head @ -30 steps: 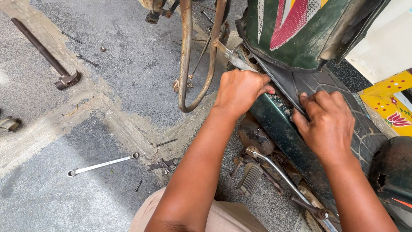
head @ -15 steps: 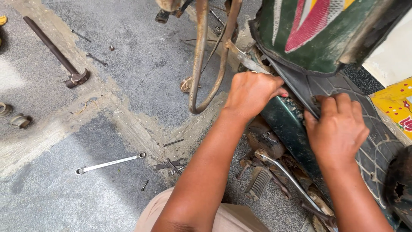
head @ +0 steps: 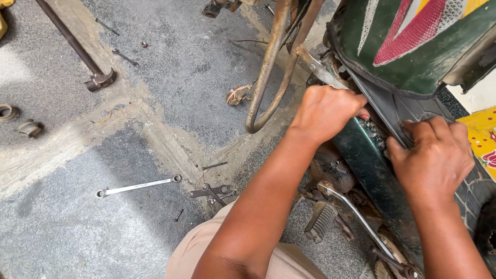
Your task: The person kneels on the workshop floor beside a green TVS scooter and removes the black rubber floorboard panel. They unscrew the retaining screws by hand and with a small spanner, lift the panel edge free of the body, and set the panel down on the floor next to the scooter.
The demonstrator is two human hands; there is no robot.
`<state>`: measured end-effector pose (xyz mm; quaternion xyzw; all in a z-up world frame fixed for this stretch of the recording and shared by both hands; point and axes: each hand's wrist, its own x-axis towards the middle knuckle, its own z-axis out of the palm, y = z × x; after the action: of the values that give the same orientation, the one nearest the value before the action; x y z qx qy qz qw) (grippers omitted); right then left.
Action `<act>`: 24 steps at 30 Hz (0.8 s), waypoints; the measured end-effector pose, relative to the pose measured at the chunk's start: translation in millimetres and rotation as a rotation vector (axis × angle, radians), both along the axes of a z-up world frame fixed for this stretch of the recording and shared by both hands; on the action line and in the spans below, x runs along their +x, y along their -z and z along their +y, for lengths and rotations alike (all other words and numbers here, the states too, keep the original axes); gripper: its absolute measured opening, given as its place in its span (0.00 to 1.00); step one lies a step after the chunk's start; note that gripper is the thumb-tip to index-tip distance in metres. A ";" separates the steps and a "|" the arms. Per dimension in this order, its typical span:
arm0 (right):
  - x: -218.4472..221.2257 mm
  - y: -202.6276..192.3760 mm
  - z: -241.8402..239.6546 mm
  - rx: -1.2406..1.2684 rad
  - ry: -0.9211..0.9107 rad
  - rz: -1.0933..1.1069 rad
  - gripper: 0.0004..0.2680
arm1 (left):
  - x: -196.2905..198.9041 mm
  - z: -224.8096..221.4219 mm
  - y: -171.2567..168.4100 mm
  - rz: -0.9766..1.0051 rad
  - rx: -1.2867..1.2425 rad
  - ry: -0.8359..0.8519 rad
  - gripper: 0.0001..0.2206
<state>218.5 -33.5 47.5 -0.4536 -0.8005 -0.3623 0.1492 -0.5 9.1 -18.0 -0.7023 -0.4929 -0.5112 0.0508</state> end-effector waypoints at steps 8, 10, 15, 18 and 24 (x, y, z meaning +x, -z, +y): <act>-15.7 -5.6 -10.8 0.020 0.036 -0.070 0.12 | -1.4 2.0 -4.5 0.036 -0.085 0.010 0.10; -16.6 -3.6 -11.1 0.013 0.040 -0.061 0.13 | -1.9 2.1 -4.4 0.042 -0.096 0.009 0.10; -0.4 9.9 -2.1 0.011 0.015 -0.002 0.10 | -3.7 2.0 -3.3 0.013 -0.053 0.031 0.10; -8.1 6.7 -6.4 -0.004 0.011 0.046 0.11 | -3.8 0.9 -4.4 0.016 -0.068 0.031 0.11; -8.5 15.4 1.3 -0.015 -0.028 0.187 0.09 | -3.7 1.6 -5.7 0.014 -0.094 0.026 0.11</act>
<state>210.0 -32.2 32.1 -0.4751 -0.7921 -0.3103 0.2248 -4.2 10.7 -12.3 -0.7139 -0.5067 -0.4831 0.0144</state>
